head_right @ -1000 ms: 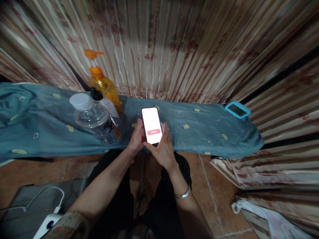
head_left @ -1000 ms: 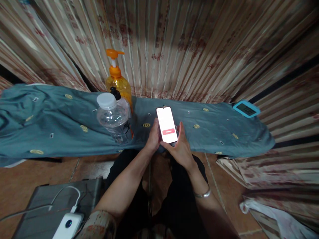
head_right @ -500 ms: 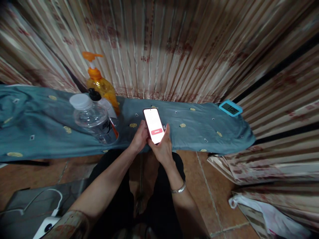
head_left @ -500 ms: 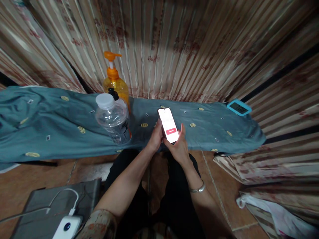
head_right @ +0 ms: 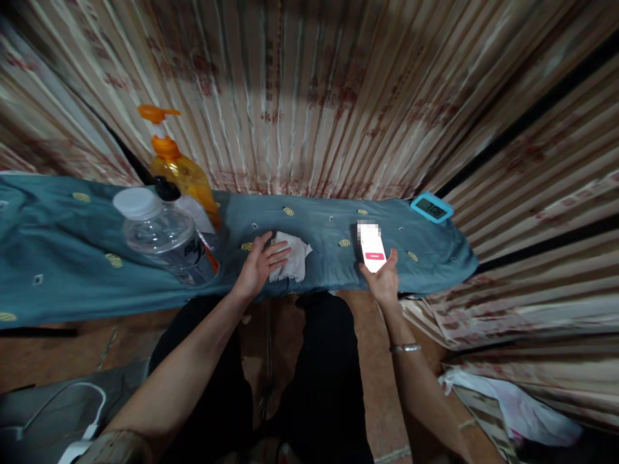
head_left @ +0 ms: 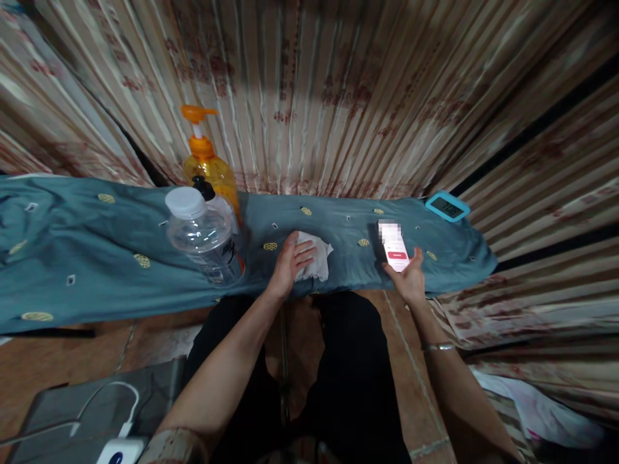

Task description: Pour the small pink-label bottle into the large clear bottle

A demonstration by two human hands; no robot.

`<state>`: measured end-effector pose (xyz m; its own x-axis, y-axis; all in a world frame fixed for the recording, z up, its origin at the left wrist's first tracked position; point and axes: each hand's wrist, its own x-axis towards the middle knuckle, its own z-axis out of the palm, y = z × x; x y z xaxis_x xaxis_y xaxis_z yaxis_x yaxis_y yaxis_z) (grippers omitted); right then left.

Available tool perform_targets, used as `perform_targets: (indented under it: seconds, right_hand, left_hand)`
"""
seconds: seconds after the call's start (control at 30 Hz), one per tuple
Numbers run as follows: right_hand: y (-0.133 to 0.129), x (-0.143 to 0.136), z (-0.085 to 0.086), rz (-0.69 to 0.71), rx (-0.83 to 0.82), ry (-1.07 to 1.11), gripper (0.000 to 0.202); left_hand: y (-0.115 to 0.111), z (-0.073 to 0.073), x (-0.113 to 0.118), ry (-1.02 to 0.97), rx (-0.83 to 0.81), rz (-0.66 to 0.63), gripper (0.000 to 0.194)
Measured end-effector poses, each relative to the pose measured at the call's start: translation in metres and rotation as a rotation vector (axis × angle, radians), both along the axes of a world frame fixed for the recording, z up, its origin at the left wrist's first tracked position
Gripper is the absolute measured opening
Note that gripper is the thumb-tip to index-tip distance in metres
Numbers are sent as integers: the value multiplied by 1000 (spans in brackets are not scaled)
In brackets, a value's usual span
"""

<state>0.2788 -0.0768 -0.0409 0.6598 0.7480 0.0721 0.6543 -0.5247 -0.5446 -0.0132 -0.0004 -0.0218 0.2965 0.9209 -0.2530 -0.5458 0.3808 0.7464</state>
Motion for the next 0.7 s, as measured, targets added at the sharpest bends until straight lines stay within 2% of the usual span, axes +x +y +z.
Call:
perform_targets:
  seconds: [0.17, 0.33, 0.57, 0.7]
  right_hand:
    - [7, 59, 0, -175, -144, -40, 94]
    - [11, 102, -3, -299, -224, -58, 90]
    - [15, 140, -10, -418, -264, -80, 76]
    - [20, 153, -13, -459, -266, -81, 76]
  left_hand:
    - [0, -1, 1, 22, 15, -9, 61]
    - [1, -2, 2, 21, 17, -13, 65]
    - [2, -4, 0, 34, 24, -22, 65]
    - [2, -2, -2, 43, 44, -26, 67]
